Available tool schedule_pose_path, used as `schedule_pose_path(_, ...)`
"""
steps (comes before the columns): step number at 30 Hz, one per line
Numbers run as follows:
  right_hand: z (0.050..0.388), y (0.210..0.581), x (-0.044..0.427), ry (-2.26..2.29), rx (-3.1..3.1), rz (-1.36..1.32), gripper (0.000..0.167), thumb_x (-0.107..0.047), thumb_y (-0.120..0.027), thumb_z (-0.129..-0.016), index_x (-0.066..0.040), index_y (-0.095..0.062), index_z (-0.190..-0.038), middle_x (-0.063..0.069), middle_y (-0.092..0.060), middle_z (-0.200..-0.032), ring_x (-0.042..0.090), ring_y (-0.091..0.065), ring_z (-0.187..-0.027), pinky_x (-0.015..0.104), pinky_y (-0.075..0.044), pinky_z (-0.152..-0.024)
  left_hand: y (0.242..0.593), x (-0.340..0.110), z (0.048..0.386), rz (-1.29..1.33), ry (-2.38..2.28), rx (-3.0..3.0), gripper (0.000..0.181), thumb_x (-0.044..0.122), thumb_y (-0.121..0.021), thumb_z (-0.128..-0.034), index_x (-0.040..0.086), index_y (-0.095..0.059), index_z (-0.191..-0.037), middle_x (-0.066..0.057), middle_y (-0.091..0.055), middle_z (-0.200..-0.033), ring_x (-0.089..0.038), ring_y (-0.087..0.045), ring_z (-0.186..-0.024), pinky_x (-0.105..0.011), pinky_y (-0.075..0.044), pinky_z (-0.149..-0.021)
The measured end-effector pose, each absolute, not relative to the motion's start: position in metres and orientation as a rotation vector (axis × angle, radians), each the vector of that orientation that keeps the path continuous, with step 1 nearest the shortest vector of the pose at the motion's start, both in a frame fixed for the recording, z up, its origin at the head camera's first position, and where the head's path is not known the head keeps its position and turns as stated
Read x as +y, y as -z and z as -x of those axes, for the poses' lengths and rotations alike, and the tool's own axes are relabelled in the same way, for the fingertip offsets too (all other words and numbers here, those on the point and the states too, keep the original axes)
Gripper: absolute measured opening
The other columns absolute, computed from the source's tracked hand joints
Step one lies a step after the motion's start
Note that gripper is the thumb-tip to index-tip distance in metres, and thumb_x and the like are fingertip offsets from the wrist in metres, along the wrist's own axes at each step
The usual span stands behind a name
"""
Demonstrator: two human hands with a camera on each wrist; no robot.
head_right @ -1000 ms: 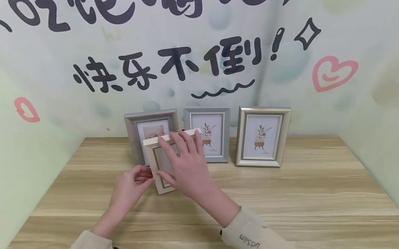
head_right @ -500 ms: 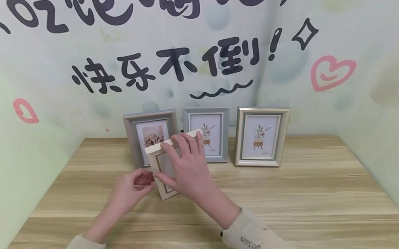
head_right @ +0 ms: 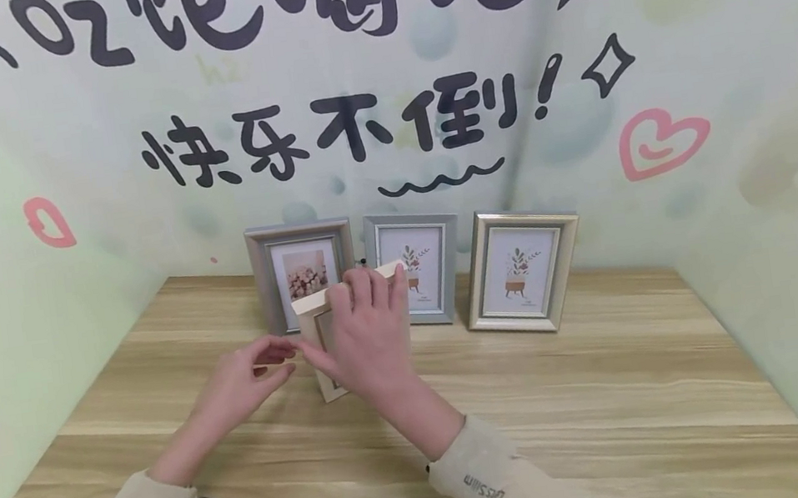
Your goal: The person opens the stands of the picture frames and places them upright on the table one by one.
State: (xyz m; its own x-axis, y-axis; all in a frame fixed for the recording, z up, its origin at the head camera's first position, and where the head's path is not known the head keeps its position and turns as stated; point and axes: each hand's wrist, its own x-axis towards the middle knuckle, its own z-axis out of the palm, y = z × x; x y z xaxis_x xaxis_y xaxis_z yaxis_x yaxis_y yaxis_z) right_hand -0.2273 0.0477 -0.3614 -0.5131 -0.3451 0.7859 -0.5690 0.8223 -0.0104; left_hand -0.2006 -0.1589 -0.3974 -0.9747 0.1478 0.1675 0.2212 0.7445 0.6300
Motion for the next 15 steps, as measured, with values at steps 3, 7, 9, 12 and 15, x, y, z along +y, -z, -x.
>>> schedule_pose_path(3,0.226,0.362,0.046,-0.334,-2.145,-0.650,0.059,-0.052,-0.077,-0.073,-0.009,-0.047,-0.099,0.014,-0.049,-0.114,0.033,-0.046,-0.111,0.071,-0.033,-0.111,0.398,-0.158,0.201,0.290,1.034,-2.836,0.030,0.023,-0.066,-0.0941,0.008,-0.066,-0.120,-0.010,-0.075,-0.114,-0.031,-0.070,-0.109,-0.048,-0.057,-0.094)
schedule_pose_path(7,0.225,0.363,0.049,-0.369,-2.131,-0.692,0.057,-0.046,-0.078,-0.072,-0.007,-0.047,-0.101,0.015,-0.049,-0.115,0.033,-0.047,-0.112,0.070,-0.032,-0.113,0.399,-0.157,0.201,0.282,1.031,-2.841,0.030,0.023,-0.066,-0.0943,0.008,-0.065,-0.121,-0.010,-0.074,-0.115,-0.031,-0.069,-0.110,-0.048,-0.058,-0.094)
schedule_pose_path(9,0.225,0.364,0.052,-0.385,-2.132,-0.726,0.057,-0.044,-0.079,-0.072,-0.007,-0.047,-0.103,0.016,-0.049,-0.117,0.032,-0.047,-0.114,0.069,-0.031,-0.115,0.399,-0.156,0.202,0.285,1.034,-2.840,0.030,0.022,-0.066,-0.0944,0.008,-0.065,-0.121,-0.010,-0.074,-0.115,-0.031,-0.069,-0.110,-0.048,-0.058,-0.094)
schedule_pose_path(12,0.225,0.364,0.055,-0.395,-2.131,-0.761,0.058,-0.043,-0.080,-0.072,-0.006,-0.049,-0.105,0.016,-0.050,-0.119,0.032,-0.047,-0.115,0.068,-0.030,-0.116,0.399,-0.155,0.203,0.300,1.033,-2.837,0.029,0.021,-0.065,-0.0947,0.007,-0.065,-0.121,-0.011,-0.074,-0.114,-0.032,-0.069,-0.110,-0.047,-0.058,-0.093)
schedule_pose_path(15,0.225,0.362,0.057,-0.374,-2.143,-0.763,0.058,-0.044,-0.079,-0.073,-0.006,-0.050,-0.106,0.016,-0.051,-0.119,0.032,-0.048,-0.116,0.067,-0.030,-0.117,0.400,-0.154,0.205,0.306,1.034,-2.833,0.028,0.020,-0.065,-0.0952,0.007,-0.065,-0.121,-0.012,-0.074,-0.115,-0.032,-0.069,-0.111,-0.047,-0.058,-0.093)
